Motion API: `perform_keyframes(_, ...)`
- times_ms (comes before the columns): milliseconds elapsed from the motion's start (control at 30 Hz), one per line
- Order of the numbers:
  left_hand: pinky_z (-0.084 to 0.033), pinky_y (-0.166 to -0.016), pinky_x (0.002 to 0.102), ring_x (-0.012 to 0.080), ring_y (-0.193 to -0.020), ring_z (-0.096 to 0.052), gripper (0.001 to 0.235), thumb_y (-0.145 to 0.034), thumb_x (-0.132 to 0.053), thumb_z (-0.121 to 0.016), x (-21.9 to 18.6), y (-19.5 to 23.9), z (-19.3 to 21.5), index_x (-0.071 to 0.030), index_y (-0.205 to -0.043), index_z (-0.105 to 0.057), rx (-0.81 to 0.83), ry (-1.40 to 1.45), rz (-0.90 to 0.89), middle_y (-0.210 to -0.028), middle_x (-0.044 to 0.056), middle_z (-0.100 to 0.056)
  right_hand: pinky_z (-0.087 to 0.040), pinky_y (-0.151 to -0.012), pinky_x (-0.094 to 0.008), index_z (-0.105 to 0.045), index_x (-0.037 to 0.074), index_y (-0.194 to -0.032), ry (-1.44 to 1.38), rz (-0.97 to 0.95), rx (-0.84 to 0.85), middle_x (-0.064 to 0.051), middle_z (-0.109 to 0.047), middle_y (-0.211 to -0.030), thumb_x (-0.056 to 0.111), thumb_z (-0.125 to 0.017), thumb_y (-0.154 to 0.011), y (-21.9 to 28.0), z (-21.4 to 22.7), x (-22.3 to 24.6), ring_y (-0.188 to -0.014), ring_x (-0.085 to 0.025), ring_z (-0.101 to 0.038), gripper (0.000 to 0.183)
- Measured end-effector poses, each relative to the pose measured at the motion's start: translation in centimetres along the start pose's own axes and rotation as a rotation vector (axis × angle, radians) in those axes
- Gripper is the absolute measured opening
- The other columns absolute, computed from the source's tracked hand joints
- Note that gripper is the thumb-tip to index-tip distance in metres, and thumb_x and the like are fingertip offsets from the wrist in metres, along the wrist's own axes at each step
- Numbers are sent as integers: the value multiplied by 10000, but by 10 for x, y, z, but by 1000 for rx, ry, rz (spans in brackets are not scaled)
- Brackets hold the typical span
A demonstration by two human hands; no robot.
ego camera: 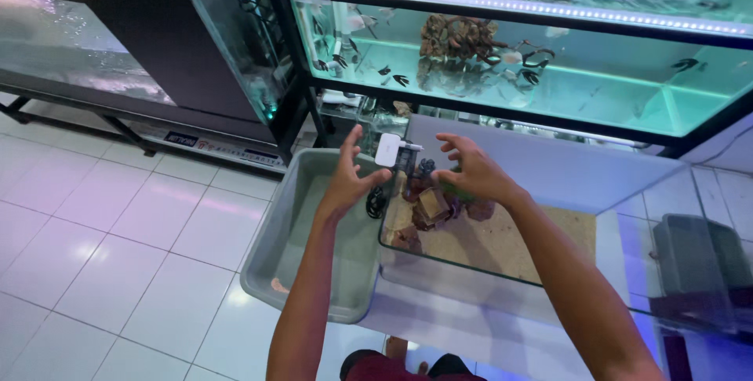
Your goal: The person handles various aquarium components, including a light bar and filter parts, by hand. They hold and turn the light bar, then separate and assemble pieces of a plastic water pump and filter housing.
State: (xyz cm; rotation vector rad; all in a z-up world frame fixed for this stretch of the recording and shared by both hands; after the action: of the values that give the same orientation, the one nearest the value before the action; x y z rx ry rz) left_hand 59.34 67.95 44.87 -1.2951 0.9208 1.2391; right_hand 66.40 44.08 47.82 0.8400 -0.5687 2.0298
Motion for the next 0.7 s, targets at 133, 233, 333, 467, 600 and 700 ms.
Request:
perform_keyframes(133,-225,-1182,720,616,-1447,-257,1229,-646,-376,-963,6,-20,-6,-136,-1635,-274,151,-98,-13,-1624,277,-311,-517,-984,-616,-461,110,-1520,57,97,76,-244,-592,-1299,260,-885,-759,-19,-21,12,-1183,-488,-632,884)
perform_keyframes(233,-233,-1238,546,422,-1500,-343,1233,-626,-290,-991,19,-39,-16,-153,-1636,-298,275,-106,-61,-1574,214,-442,-512,-1017,-568,-433,148,-1550,68,107,114,-210,-549,-1358,286,-914,-727,-32,-33,21,-1244,-451,-602,963)
perform_keyframes(333,-269,-1219,483,315,-1434,-458,1197,-617,-164,-995,25,-47,-23,-99,-1614,-335,332,-1,-109,-1512,199,-518,-477,-1054,-578,-453,57,-1524,33,123,103,-261,-554,-1341,236,-861,-806,-36,-41,27,-1266,-499,-574,845)
perform_keyframes(467,-315,-1177,530,306,-1370,-535,1110,-626,-215,-1016,21,-51,-22,-134,-1568,-434,374,21,-33,-1464,129,-584,-480,-1053,-571,-493,112,-1500,43,119,47,-206,-573,-1340,282,-841,-832,-33,-45,22,-1269,-466,-577,772)
perform_keyframes(600,-343,-1145,615,436,-1346,-539,1058,-658,-210,-1007,0,-48,-21,-60,-1541,-444,402,9,-65,-1418,212,-588,-503,-1049,-548,-485,135,-1512,-3,138,35,-197,-558,-1345,315,-832,-855,-31,-42,19,-1272,-469,-569,764)
perform_keyframes(700,-402,-1124,569,395,-1276,-602,1061,-612,-160,-1027,-11,-50,-19,-47,-1515,-479,353,37,-109,-1354,216,-629,-482,-1043,-630,-454,102,-1523,-51,199,9,-242,-539,-1342,302,-795,-909,-25,-30,41,-1273,-536,-529,730)
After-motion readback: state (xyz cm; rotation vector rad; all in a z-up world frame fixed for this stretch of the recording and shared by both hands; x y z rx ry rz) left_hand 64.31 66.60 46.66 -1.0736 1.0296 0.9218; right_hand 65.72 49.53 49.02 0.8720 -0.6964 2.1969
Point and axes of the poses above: each hand's wrist, its own y-axis away from the middle knuckle, its own z-axis out of the back of the hand, x = y × z, the point moved 7 cm from there along -y, towards the middle knuckle
